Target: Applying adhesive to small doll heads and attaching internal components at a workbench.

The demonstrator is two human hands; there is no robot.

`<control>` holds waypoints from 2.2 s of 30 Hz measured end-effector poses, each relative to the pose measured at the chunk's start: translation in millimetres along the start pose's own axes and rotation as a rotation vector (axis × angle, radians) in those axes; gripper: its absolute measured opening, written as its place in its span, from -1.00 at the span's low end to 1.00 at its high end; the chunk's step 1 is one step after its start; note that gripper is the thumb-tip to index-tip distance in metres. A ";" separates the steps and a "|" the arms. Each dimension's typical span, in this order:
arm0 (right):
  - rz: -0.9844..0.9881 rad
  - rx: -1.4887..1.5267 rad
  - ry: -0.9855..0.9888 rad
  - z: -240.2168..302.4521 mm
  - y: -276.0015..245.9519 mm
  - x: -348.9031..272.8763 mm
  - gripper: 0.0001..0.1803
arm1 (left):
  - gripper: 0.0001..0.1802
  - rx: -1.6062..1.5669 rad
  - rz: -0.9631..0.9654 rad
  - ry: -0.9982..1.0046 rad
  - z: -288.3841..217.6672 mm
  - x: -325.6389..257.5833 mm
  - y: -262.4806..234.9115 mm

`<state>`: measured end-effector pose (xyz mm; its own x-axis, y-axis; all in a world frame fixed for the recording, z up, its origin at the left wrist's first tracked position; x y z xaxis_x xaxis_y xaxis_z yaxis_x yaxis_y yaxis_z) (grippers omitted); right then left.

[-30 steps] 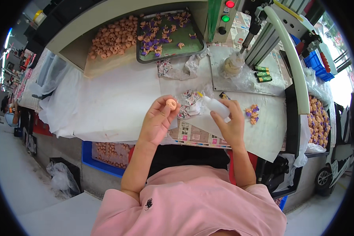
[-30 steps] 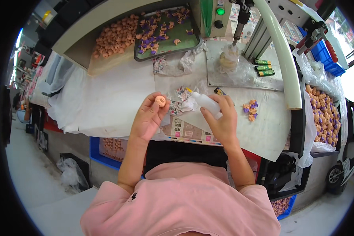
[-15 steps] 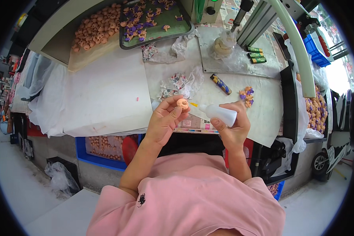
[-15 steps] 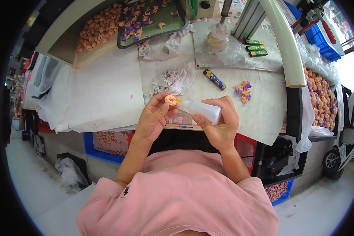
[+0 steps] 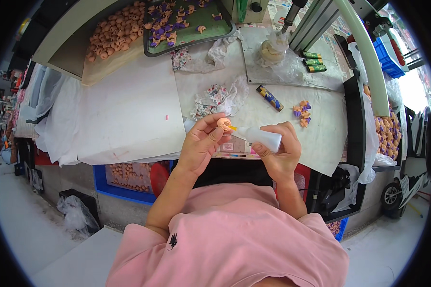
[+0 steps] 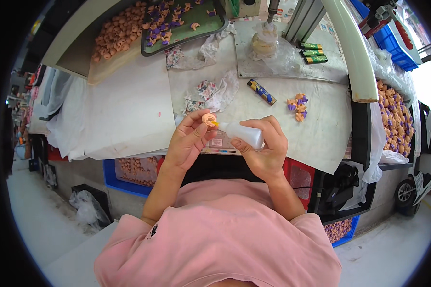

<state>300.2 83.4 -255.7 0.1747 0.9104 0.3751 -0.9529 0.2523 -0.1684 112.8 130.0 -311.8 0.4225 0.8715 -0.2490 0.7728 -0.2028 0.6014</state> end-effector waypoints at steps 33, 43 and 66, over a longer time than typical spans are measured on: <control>0.001 -0.068 -0.021 1.6 -5.1 -3.4 -0.63 | -0.63 -0.021 -0.021 0.037 3.3 -1.2 -1.0; -0.016 -0.080 -0.029 -0.1 -8.8 -4.5 -0.64 | -0.63 -0.015 -0.011 0.037 4.4 -0.5 -0.6; 0.015 -0.249 -0.019 -42.5 2.8 28.3 -0.67 | -0.62 -0.066 -0.009 -0.031 16.4 -9.5 16.2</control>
<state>313.0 123.8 -284.3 0.1540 0.9088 0.3877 -0.8644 0.3140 -0.3928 129.1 111.1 -312.2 0.4305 0.8589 -0.2775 0.7445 -0.1641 0.6472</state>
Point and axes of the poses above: each hand's wrist, its own x-axis towards the middle knuckle, its own y-axis out of the palm, z = x × y, the point moved 2 cm from there along x, towards the middle knuckle, and after that the axes turned 9 degrees about x, right-handed, at the moved point
